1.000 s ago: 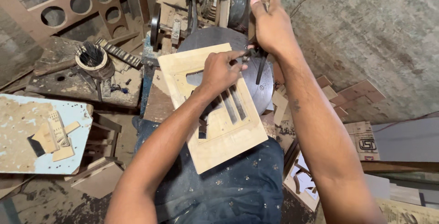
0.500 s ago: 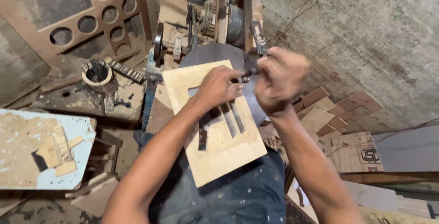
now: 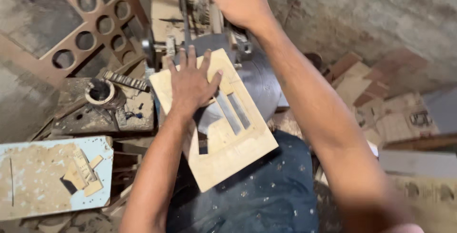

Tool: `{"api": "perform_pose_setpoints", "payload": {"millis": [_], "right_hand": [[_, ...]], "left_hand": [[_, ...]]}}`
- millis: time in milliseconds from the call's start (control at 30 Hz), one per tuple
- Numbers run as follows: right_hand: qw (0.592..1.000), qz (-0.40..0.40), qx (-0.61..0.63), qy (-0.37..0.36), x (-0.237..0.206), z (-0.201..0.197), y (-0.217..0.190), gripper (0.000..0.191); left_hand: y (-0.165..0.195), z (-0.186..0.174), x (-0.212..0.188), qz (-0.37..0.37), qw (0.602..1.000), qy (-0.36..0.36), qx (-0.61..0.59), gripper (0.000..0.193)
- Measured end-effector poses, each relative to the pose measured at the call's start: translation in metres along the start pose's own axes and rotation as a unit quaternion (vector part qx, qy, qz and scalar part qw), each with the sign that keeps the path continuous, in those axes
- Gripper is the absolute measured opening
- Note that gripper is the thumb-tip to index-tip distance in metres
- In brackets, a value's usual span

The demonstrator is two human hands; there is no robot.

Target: The person uses a band saw to cut a shaped piece out of a rectangular wooden board. They guide the wood through the blade, rotate the board to follow the marked outline, and remove the cut piece from the frame.

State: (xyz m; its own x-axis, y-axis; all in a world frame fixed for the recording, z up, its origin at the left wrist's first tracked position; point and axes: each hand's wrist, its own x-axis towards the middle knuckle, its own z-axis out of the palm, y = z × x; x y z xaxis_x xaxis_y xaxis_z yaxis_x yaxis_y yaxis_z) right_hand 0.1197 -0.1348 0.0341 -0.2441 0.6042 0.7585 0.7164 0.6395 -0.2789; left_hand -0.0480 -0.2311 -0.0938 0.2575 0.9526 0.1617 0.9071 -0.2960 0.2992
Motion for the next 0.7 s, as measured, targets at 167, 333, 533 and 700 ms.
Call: {"api": "perform_pose_setpoints", "payload": {"millis": [167,333,533,700], "right_hand": [[0.945,0.223,0.204,0.125,-0.136,-0.059,0.076,0.021],[0.905,0.341,-0.188,-0.169,-0.265,-0.076,0.13,0.043],[0.852,0.331,-0.245,-0.322,-0.319,-0.057,0.09,0.072],[0.86,0.272,-0.312,-0.298,-0.305,-0.062,0.074,0.075]], "left_hand": [[0.002,0.004,0.011,0.033,0.999,0.01,0.019,0.069],[-0.002,0.012,0.022,0.068,0.997,0.014,-0.014,0.063],[-0.01,0.015,0.023,0.088,0.996,0.023,-0.014,0.056],[-0.008,0.012,0.024,0.091,0.995,0.025,-0.006,0.056]]}}
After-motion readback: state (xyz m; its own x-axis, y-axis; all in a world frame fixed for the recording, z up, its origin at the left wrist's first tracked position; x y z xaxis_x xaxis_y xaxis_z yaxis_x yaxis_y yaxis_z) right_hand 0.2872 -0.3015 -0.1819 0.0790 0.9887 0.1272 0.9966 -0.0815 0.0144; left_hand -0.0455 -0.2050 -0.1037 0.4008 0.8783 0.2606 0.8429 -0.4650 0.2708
